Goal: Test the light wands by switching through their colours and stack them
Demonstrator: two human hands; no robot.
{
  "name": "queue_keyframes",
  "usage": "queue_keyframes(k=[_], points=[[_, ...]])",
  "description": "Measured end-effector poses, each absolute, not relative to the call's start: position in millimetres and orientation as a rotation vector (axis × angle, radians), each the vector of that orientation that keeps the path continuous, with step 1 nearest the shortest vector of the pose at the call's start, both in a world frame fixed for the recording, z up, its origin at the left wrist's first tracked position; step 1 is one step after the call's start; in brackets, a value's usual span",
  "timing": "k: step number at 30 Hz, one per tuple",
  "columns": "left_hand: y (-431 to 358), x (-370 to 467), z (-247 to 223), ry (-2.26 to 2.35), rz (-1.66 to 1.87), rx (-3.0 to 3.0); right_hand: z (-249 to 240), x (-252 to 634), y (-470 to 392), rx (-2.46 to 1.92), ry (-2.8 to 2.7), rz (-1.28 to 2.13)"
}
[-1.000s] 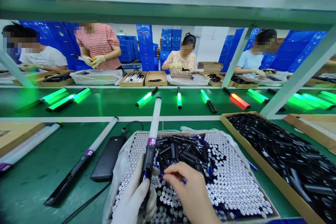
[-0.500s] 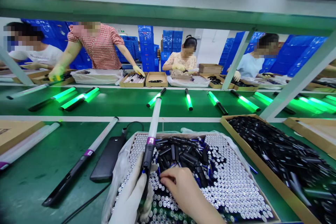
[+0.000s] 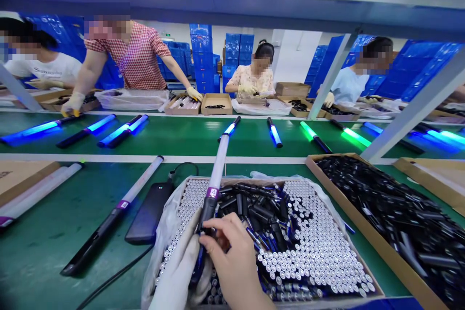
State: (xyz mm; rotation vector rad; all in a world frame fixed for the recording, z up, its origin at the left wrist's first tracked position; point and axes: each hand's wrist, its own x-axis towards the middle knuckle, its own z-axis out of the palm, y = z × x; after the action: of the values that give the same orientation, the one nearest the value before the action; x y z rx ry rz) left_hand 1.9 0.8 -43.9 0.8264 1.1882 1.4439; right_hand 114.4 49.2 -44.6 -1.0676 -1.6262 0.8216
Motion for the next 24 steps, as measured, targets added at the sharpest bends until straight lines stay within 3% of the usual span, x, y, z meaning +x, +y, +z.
queue_keyframes(k=[12, 19, 24], points=[[23.2, 6.7, -27.2, 1.231, 1.403, 0.612, -43.2, 168.3, 86.4, -1.464, -2.222, 0.862], [21.7, 9.6, -24.2, 1.157, 1.394, 0.506, -48.1, 158.8, 81.0, -1.414, -2.178, 0.825], [17.0, 11.3, -15.0, 1.084, 1.4, 0.421, -41.6, 173.5, 70.2, -1.321, -1.794, 1.116]])
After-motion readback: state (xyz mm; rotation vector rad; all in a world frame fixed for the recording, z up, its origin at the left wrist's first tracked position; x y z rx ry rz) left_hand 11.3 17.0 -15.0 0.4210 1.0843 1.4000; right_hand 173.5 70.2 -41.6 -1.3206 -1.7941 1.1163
